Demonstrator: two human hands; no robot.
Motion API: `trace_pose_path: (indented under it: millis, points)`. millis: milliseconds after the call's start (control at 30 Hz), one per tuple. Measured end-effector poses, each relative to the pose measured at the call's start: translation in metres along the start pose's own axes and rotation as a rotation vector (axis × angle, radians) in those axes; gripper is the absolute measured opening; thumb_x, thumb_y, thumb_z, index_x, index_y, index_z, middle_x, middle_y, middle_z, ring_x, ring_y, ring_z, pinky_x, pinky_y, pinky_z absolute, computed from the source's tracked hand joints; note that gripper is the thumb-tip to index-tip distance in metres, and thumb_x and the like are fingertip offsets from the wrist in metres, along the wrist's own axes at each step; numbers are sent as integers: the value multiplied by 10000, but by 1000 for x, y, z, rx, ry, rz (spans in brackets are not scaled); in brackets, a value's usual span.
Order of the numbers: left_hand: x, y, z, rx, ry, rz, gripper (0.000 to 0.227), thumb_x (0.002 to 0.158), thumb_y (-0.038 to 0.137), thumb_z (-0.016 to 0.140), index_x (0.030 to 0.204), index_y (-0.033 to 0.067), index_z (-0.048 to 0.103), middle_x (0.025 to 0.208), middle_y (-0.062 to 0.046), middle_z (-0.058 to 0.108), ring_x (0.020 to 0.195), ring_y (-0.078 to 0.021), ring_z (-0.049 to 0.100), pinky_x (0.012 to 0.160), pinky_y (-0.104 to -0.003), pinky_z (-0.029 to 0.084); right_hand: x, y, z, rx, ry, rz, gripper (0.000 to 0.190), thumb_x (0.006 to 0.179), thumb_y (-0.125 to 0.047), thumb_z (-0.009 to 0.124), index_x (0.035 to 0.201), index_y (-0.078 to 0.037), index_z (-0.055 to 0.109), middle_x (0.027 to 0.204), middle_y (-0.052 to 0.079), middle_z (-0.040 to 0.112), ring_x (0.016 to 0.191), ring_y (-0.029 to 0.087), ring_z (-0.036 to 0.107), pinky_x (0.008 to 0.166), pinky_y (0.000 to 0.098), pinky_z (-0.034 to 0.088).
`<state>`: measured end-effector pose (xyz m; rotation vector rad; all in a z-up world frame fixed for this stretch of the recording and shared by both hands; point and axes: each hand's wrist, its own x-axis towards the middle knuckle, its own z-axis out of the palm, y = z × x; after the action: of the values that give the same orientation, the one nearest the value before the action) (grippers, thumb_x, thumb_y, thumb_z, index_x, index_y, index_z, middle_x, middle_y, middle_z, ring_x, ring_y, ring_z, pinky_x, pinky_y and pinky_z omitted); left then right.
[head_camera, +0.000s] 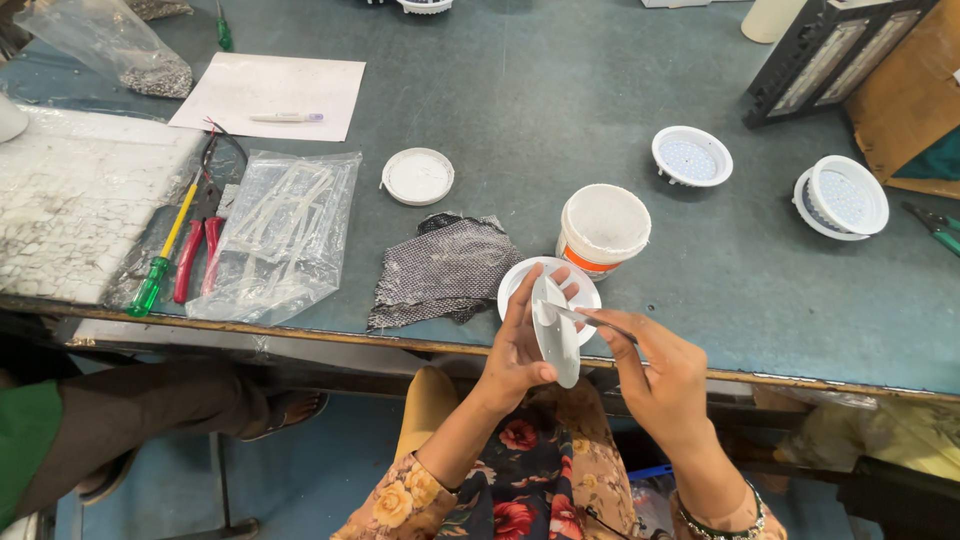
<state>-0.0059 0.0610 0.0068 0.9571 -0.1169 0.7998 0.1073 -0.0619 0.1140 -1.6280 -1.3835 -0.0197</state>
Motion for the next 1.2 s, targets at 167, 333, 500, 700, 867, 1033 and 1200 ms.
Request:
trace_pose_path:
  millis: [167, 333, 500, 700, 867, 1033, 1200]
  points:
    - [-1, -3, -6, 34, 37, 19, 1307, 717, 439, 956, 1692, 190, 121, 1747, -174, 229, 1620, -345, 278, 1313, -519, 306, -1, 3, -1, 41, -30, 75, 182, 961, -86, 665, 1102, -35, 767, 891, 91, 802, 671, 140, 697, 619, 258, 536]
    - [-1, -2, -3, -37, 36, -15, 1316, 696, 418, 963, 1675, 186, 115, 1725, -168, 220, 1601, -342, 269, 1274, -556, 336, 4, 8, -4, 46, 46, 7, 172, 988, -70, 659, 1123, 2, 736, 953, 122, 781, 785, 149, 730, 708, 252, 548]
    - [-1, 1, 1, -8, 17, 0, 1313, 714, 418, 962, 1690, 181, 117, 1739, -164, 227, 1617, -330, 270, 1290, -534, 332, 8, 7, 4, 9, 49, -42, 174, 981, -69, 669, 1122, 11, 732, 969, 135, 778, 810, 157, 747, 739, 260, 561]
    - [2, 2, -4, 86, 45, -51, 1320, 704, 454, 950, 1685, 167, 115, 1715, -142, 252, 1600, -324, 289, 1268, -505, 373, 4, 6, 8, 54, -2, -19, 183, 976, -71, 667, 1130, 5, 730, 953, 129, 784, 824, 149, 760, 732, 257, 574]
    - [6, 3, -7, 83, 112, -109, 1294, 690, 502, 929, 1676, 163, 163, 1667, -165, 321, 1526, -346, 373, 1163, -510, 465, -1, 8, 9, 33, -26, 15, 186, 971, -70, 658, 1127, -25, 749, 932, 106, 797, 757, 142, 757, 681, 256, 568]
    - [7, 5, -5, -33, 156, -179, 1229, 720, 550, 882, 1660, 196, 173, 1617, -173, 363, 1469, -342, 438, 1111, -499, 509, -8, 7, 9, 36, -13, -107, 184, 979, -38, 644, 1141, -29, 732, 1042, 105, 786, 874, 179, 775, 737, 276, 590]
    - [9, 5, -5, -101, 181, -199, 1171, 766, 552, 843, 1652, 215, 156, 1614, -170, 367, 1456, -338, 446, 1108, -484, 503, -16, 2, 9, 26, -5, -83, 190, 966, -15, 648, 1140, -31, 723, 1044, 103, 784, 855, 191, 778, 735, 279, 602]
